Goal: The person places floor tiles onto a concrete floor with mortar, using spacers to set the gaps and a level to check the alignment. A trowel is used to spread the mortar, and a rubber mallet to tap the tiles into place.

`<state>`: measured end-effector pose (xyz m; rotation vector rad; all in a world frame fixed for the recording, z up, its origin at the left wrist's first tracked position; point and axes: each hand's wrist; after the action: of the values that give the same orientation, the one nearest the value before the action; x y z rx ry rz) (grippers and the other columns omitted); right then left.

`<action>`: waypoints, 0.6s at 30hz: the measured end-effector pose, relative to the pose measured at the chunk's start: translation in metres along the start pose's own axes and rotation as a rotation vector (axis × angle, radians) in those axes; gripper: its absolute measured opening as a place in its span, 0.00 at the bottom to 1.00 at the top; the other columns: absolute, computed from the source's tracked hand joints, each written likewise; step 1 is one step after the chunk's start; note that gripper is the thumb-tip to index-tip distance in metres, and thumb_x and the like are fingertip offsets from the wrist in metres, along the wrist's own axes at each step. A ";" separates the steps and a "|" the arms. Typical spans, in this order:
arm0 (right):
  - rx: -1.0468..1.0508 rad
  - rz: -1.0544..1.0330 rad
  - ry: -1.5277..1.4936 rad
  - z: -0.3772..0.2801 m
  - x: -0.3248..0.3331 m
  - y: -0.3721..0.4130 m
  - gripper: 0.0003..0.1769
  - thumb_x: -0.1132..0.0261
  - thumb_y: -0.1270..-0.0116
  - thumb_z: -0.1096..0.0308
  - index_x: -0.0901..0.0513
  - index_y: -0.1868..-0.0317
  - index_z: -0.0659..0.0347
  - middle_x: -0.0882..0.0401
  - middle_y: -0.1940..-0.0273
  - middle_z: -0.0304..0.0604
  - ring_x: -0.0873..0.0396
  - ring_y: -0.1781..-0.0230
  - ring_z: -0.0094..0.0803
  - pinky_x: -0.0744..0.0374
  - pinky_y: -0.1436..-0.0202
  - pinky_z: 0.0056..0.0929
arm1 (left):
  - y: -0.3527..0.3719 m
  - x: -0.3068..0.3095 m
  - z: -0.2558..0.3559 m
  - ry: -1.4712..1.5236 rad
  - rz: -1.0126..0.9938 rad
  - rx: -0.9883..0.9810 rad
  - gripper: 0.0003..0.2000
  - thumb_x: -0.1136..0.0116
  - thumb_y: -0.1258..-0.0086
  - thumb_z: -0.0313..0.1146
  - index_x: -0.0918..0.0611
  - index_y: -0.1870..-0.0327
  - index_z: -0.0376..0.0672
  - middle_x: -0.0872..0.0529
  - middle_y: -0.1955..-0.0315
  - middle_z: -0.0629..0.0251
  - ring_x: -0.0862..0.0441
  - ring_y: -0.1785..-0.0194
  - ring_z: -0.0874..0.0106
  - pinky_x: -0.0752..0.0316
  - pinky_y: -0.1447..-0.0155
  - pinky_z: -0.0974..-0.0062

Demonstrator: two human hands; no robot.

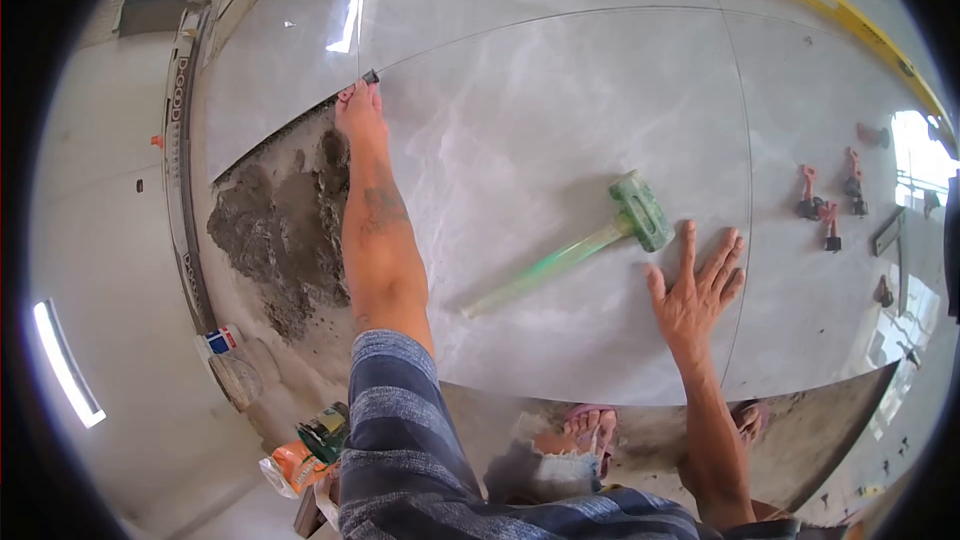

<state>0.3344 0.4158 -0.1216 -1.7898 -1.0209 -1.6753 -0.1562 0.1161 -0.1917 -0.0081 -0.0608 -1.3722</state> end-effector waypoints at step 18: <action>-0.001 -0.048 -0.036 -0.005 0.003 0.007 0.43 0.53 0.34 0.29 0.37 0.26 0.46 0.60 0.24 0.64 0.62 0.21 0.56 0.65 0.26 0.59 | -0.007 -0.032 0.038 -0.411 0.041 -0.127 0.05 0.37 0.38 0.21 0.22 0.68 0.38 0.20 0.74 0.70 0.28 0.77 0.80 0.32 0.76 0.79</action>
<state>0.3364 0.4081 -0.1173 -1.8155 -1.0867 -1.6784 -0.1708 0.1480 -0.1556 -0.3967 -0.3156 -1.3142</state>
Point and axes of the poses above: each hand's wrist, its own y-axis away from the middle knuckle, its own x-axis out of the back of the hand, z = x × y
